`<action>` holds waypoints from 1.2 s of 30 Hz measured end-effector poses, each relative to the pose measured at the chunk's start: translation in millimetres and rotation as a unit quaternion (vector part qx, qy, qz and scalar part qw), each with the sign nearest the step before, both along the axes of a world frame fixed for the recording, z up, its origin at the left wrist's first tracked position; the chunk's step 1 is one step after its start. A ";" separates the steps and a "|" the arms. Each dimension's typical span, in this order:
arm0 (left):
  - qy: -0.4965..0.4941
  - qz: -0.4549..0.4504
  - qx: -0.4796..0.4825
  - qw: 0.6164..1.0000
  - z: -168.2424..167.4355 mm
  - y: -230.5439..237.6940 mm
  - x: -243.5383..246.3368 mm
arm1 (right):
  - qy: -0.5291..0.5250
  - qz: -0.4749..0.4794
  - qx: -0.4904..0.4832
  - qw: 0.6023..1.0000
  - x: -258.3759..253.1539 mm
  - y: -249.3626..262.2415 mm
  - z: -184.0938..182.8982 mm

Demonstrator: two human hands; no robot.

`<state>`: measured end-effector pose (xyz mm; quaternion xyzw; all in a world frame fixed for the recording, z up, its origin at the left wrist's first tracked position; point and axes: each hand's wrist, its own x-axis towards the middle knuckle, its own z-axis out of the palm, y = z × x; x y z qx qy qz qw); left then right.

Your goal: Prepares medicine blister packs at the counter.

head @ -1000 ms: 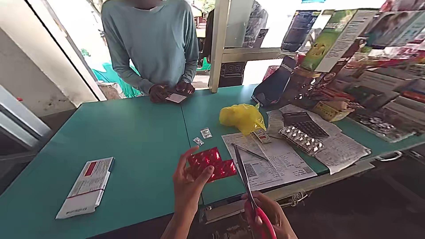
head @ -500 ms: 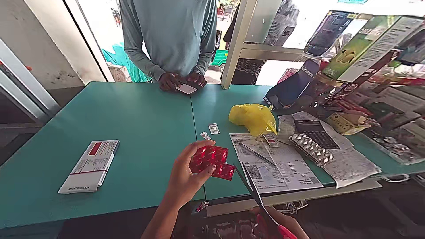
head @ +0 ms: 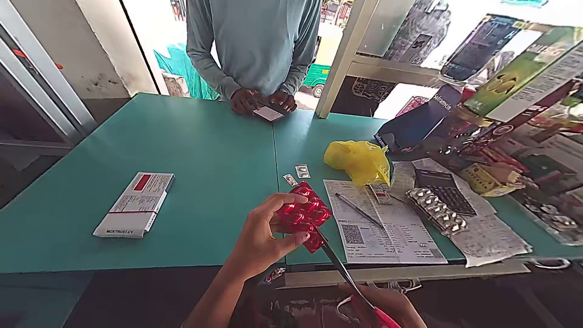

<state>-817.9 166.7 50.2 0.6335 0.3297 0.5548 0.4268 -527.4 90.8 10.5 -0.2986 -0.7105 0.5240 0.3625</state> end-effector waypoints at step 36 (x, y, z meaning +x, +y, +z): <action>-0.094 -0.076 -0.016 0.992 -11.7 -1.3 -16.2 | -0.036 -0.005 0.031 0.999 -1.8 5.5 6.3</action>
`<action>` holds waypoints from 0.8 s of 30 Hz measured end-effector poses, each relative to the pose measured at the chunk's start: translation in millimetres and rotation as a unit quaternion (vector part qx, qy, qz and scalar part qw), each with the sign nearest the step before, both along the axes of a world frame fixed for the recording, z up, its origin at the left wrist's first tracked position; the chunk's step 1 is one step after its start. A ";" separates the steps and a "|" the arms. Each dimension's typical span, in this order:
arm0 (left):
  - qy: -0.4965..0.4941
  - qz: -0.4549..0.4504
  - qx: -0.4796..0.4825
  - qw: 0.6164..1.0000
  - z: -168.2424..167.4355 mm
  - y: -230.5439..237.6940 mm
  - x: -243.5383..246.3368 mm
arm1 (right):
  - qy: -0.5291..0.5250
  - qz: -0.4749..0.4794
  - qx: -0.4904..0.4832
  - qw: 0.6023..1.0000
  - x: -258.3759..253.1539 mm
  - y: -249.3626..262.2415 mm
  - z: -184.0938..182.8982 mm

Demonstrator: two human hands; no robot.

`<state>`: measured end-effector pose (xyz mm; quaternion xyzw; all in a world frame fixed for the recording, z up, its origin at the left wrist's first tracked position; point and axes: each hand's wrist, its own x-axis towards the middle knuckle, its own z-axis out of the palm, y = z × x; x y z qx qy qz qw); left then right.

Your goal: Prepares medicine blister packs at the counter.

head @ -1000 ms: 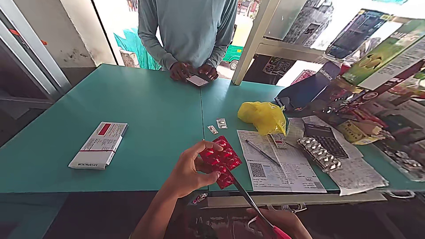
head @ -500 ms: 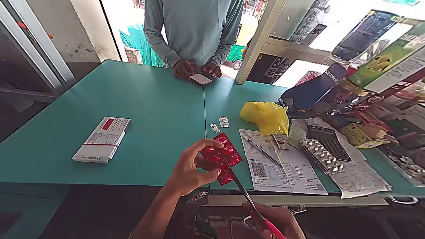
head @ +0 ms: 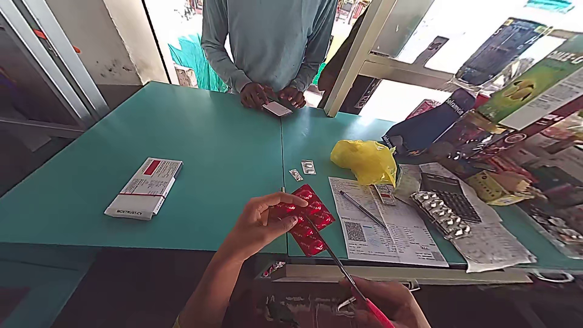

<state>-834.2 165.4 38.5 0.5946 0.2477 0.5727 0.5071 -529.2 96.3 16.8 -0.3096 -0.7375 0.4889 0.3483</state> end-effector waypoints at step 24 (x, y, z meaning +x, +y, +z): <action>-0.163 0.394 0.002 0.904 -6.5 -7.1 41.5 | 0.072 -0.056 0.029 0.995 -90.1 8.7 -30.0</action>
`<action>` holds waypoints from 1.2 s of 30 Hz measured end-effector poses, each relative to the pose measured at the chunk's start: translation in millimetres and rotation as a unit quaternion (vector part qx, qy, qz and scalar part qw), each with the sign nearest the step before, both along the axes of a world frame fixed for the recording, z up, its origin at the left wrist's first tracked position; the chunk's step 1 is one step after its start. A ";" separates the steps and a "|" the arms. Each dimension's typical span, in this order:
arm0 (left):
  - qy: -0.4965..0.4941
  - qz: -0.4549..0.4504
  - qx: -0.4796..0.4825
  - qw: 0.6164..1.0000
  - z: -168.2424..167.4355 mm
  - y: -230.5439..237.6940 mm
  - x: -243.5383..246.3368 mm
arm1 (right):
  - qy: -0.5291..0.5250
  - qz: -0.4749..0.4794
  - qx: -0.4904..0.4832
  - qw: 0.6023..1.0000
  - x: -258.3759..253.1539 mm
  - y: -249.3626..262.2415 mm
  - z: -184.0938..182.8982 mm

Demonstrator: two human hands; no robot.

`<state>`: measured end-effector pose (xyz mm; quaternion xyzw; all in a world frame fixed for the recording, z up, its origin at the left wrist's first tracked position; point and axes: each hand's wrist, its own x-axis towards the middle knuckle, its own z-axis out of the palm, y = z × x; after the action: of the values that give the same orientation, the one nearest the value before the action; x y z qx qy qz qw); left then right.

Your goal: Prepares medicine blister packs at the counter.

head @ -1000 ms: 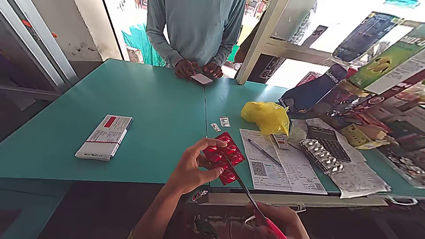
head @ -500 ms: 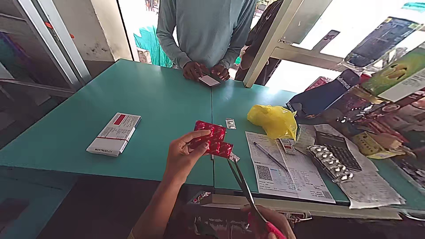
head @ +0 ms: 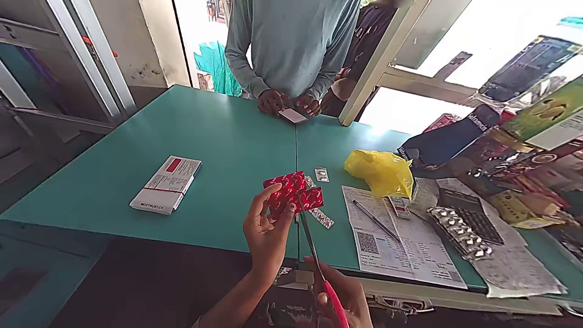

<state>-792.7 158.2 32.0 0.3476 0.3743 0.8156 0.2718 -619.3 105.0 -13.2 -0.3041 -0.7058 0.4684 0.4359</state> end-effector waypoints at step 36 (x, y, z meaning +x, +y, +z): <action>-0.073 -0.013 -0.045 0.996 -19.1 10.6 -50.4 | -0.018 0.001 -0.044 0.999 -49.4 19.2 10.8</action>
<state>-843.1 168.8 13.0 0.2789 0.3854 0.8176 0.3243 -668.7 124.3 -2.4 -0.3311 -0.6925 0.4936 0.4088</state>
